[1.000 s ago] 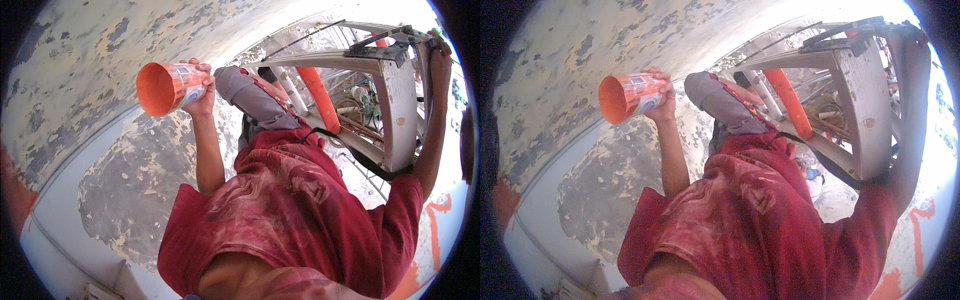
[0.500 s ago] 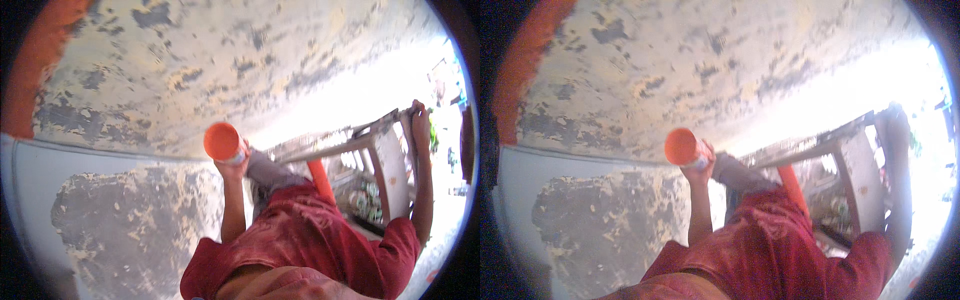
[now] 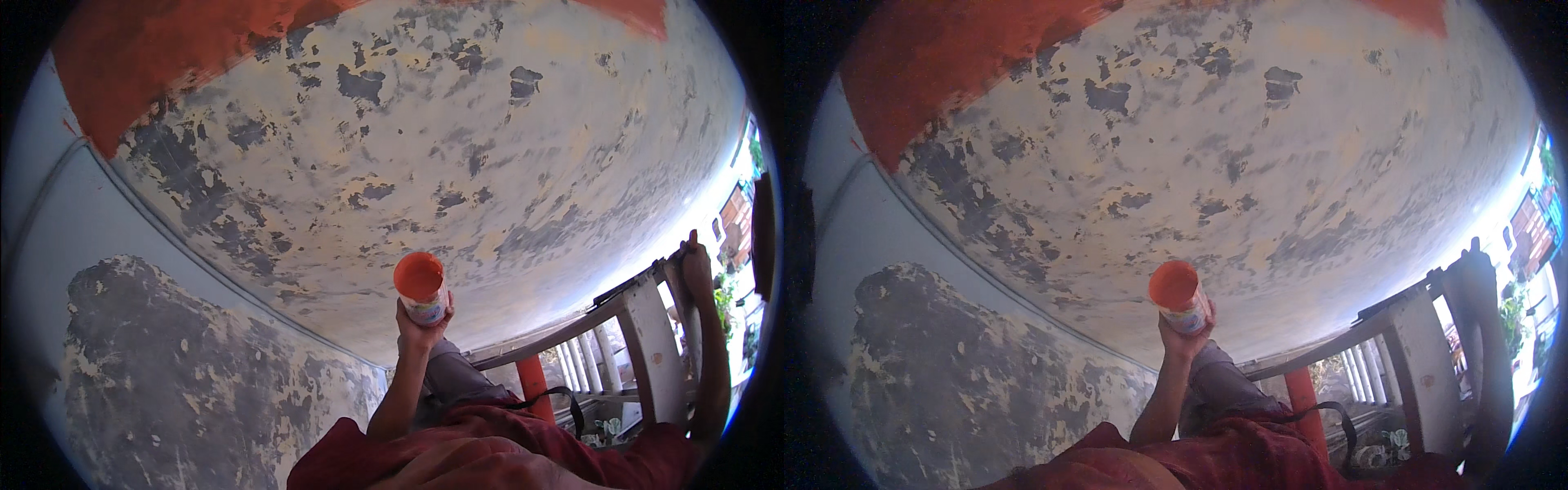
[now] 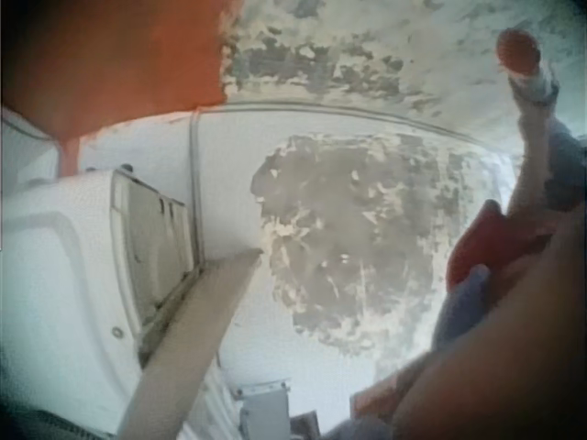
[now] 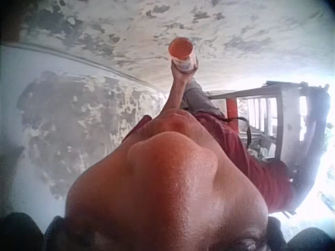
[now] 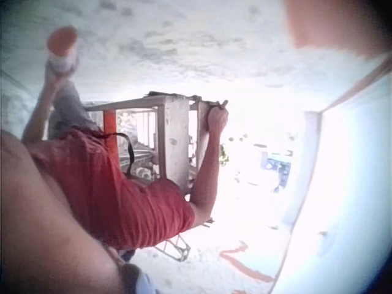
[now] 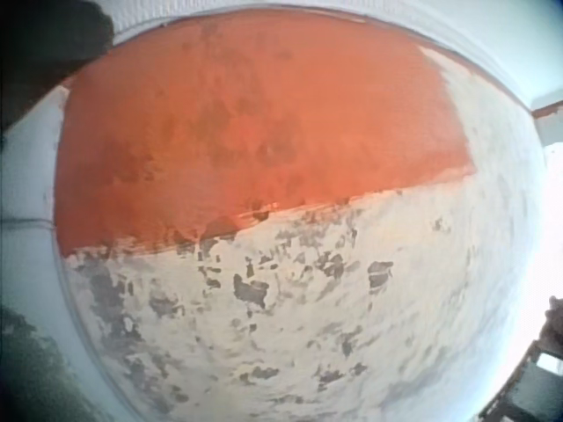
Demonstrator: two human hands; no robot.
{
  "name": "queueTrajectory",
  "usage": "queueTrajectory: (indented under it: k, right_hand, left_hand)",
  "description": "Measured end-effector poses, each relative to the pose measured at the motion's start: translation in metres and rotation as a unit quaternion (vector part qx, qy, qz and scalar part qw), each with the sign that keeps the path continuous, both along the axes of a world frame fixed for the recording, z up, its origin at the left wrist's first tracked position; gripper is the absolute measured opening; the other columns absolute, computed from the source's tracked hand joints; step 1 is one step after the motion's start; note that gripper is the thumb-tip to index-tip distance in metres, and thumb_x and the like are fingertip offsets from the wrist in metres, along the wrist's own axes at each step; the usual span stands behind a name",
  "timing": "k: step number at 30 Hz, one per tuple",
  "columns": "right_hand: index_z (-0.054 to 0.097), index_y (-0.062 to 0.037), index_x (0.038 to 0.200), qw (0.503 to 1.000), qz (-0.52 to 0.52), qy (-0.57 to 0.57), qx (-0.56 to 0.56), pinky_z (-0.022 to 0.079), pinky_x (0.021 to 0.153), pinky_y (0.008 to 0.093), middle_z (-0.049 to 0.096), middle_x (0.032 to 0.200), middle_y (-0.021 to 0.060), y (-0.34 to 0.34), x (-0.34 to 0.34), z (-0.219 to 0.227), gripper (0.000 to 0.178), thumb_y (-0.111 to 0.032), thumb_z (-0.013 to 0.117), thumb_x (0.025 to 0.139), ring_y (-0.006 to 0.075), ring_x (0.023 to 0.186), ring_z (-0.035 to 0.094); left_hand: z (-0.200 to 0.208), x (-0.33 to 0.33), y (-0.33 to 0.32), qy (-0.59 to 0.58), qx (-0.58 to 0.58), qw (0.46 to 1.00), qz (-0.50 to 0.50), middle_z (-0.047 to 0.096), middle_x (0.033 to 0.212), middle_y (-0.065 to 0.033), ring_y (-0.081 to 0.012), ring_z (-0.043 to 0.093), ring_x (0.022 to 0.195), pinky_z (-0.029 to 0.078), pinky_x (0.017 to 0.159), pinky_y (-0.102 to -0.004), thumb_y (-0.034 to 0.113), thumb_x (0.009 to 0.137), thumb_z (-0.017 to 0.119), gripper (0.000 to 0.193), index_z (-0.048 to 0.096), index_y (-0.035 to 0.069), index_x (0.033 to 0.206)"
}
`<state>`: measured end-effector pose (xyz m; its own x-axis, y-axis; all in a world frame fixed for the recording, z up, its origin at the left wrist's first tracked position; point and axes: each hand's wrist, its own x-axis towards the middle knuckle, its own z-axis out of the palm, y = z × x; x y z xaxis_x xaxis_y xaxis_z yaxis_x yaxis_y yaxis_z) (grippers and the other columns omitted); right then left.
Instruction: The person paints a ceiling with orange paint using a brush and a small container. They repeatedly dip the brush into the container and apply paint to the ceiling surface while standing on a ladder.
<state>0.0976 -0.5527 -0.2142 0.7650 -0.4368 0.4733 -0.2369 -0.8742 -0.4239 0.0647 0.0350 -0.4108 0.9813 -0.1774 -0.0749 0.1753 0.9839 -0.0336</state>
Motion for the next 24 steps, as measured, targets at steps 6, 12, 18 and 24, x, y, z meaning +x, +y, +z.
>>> queueTrajectory:
  k: [6, 12, 18, 24]
  right_hand:
    - [0.064, 0.0065, 0.097, 0.991, 0.035, 0.124, -0.038, 0.056, 0.069, 0.0455, 0.068, 0.087, 0.0261, -0.005, 0.017, 0.041, 0.039, -0.028, 0.045, 0.099, 0.0366, 0.082, 0.069]
    - [0.064, 0.0069, 0.094, 0.909, 0.14, 0.385, -0.079, 0.058, 0.059, 0.0449, 0.069, 0.079, 0.025, -0.008, 0.036, 0.101, 0.04, -0.028, 0.045, 0.099, 0.0358, 0.069, 0.07]
    - [0.062, -0.001, 0.072, 0.94, 0.188, 0.281, -0.053, 0.051, 0.037, 0.0314, 0.061, 0.052, 0.0116, 0.054, 0.065, 0.166, 0.062, -0.05, 0.039, 0.102, 0.022, 0.044, 0.065]
    - [0.064, -0.0026, 0.094, 0.814, 0.383, 0.016, -0.436, 0.054, 0.072, 0.0432, 0.066, 0.069, 0.0125, 0.174, 0.119, 0.191, 0.032, -0.034, 0.057, 0.096, 0.028, 0.063, 0.067]
  left_hand:
    - [0.018, 0.002, -0.001, 0.007, 0.027, 0.999, 0.035, 0.05, 0.127, -0.0169, -0.0354, 0.052, 0.112, 0.049, 0.078, -0.0439, 0.054, 0.091, 0.044, 0.066, 0.042, 0.008, 0.138]
    - [0.025, 0.004, -0.002, -0.053, 0.014, 0.998, 0.038, 0.053, 0.123, -0.0168, -0.0336, 0.054, 0.108, 0.049, 0.078, -0.0429, 0.054, 0.092, 0.041, 0.066, 0.043, 0.007, 0.137]
    - [0.032, 0.005, -0.009, -0.035, 0.024, 0.998, 0.052, 0.053, 0.118, -0.0161, -0.0362, 0.052, 0.111, 0.05, 0.08, -0.0432, 0.056, 0.089, 0.05, 0.064, 0.046, 0.01, 0.133]
    - [0.045, 0.018, -0.023, -0.026, 0.013, 0.998, 0.064, 0.05, 0.127, -0.0177, -0.0357, 0.051, 0.115, 0.05, 0.082, -0.0446, 0.055, 0.09, 0.046, 0.066, 0.042, 0.009, 0.138]
